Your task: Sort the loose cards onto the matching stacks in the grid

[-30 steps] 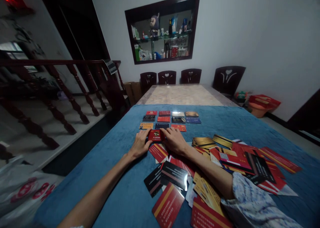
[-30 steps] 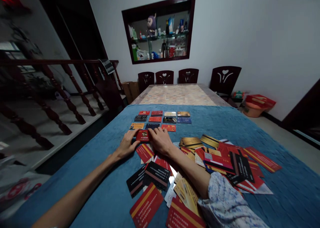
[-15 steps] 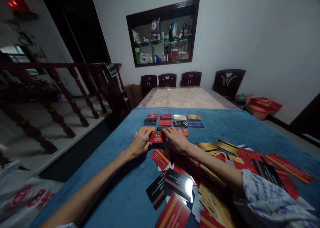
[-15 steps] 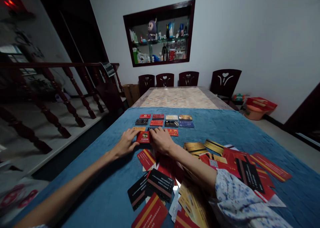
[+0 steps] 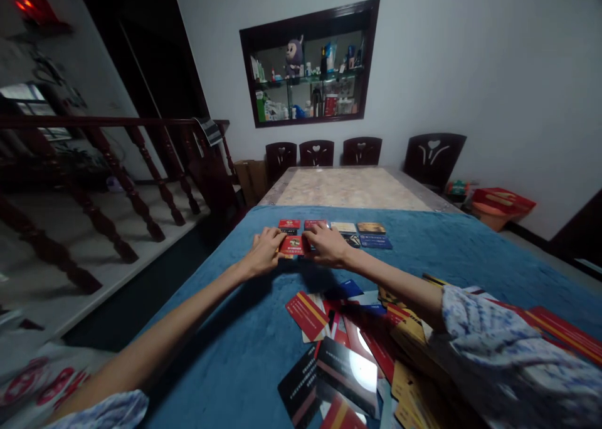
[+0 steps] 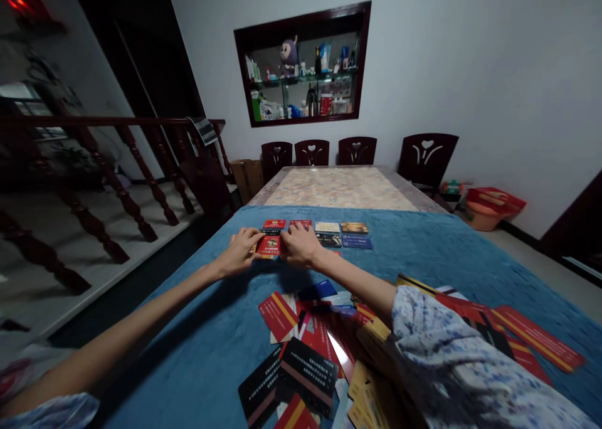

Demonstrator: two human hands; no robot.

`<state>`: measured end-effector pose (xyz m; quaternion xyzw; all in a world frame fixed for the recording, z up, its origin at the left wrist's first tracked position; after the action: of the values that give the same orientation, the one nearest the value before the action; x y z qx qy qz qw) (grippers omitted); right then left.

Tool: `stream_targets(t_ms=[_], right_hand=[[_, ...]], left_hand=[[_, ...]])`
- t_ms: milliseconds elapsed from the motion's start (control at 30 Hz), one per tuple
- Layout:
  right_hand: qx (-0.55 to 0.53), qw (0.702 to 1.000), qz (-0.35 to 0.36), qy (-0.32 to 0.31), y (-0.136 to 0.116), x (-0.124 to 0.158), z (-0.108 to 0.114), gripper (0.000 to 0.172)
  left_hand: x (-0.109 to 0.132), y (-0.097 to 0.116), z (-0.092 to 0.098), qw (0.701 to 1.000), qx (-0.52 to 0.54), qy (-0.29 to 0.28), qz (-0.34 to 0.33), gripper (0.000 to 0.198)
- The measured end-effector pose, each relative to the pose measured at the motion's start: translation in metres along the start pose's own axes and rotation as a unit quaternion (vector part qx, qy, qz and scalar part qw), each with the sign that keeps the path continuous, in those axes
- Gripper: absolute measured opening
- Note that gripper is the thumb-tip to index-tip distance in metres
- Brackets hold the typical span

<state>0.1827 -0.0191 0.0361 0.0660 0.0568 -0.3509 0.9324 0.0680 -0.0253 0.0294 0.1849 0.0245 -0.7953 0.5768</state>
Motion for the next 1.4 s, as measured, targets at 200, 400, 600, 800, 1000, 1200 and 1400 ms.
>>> stream_targets(t_ms=[200,400,600,800,1000,1200,1400], right_hand=[[0.012,1.000,0.015,-0.003,0.012,-0.026,0.003,0.034],[0.017,1.000,0.007,-0.010,0.029,-0.052,0.005,0.032],[0.014,0.999,-0.007,-0.031,0.045,-0.078,-0.001,0.034],[-0.001,0.999,-0.016,-0.051,0.058,-0.097,-0.009,0.029],[0.000,0.995,-0.038,-0.094,0.073,-0.116,-0.021,0.033],[0.002,0.991,-0.060,-0.118,0.085,-0.128,-0.041,0.034],[-0.007,0.989,-0.072,-0.129,0.092,-0.139,-0.061,0.038]], left_hand=[[-0.028,-0.014,0.002,0.999,-0.028,-0.019,0.007,0.040],[-0.059,-0.030,-0.002,0.997,-0.065,-0.037,0.019,0.034],[-0.085,-0.049,-0.013,0.992,-0.099,-0.064,0.047,0.032],[-0.111,-0.066,-0.021,0.993,-0.103,-0.049,0.039,0.028],[-0.134,-0.077,-0.034,0.986,-0.139,-0.077,0.054,0.028],[-0.149,-0.077,-0.051,0.984,-0.133,-0.102,0.052,0.020],[-0.159,-0.084,-0.073,0.979,-0.115,-0.153,0.063,0.018]])
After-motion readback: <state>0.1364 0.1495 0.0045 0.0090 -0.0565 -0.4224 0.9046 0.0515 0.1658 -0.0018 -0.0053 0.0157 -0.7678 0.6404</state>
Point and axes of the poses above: each hand's wrist, its own x-axis away from the middle knuckle, its own z-axis out of the back of the hand, y = z × x, the point moved 10 cm from there along -x, towards the middle knuckle, and after that the axes turned 10 degrees about z, right-handed, at the moved point
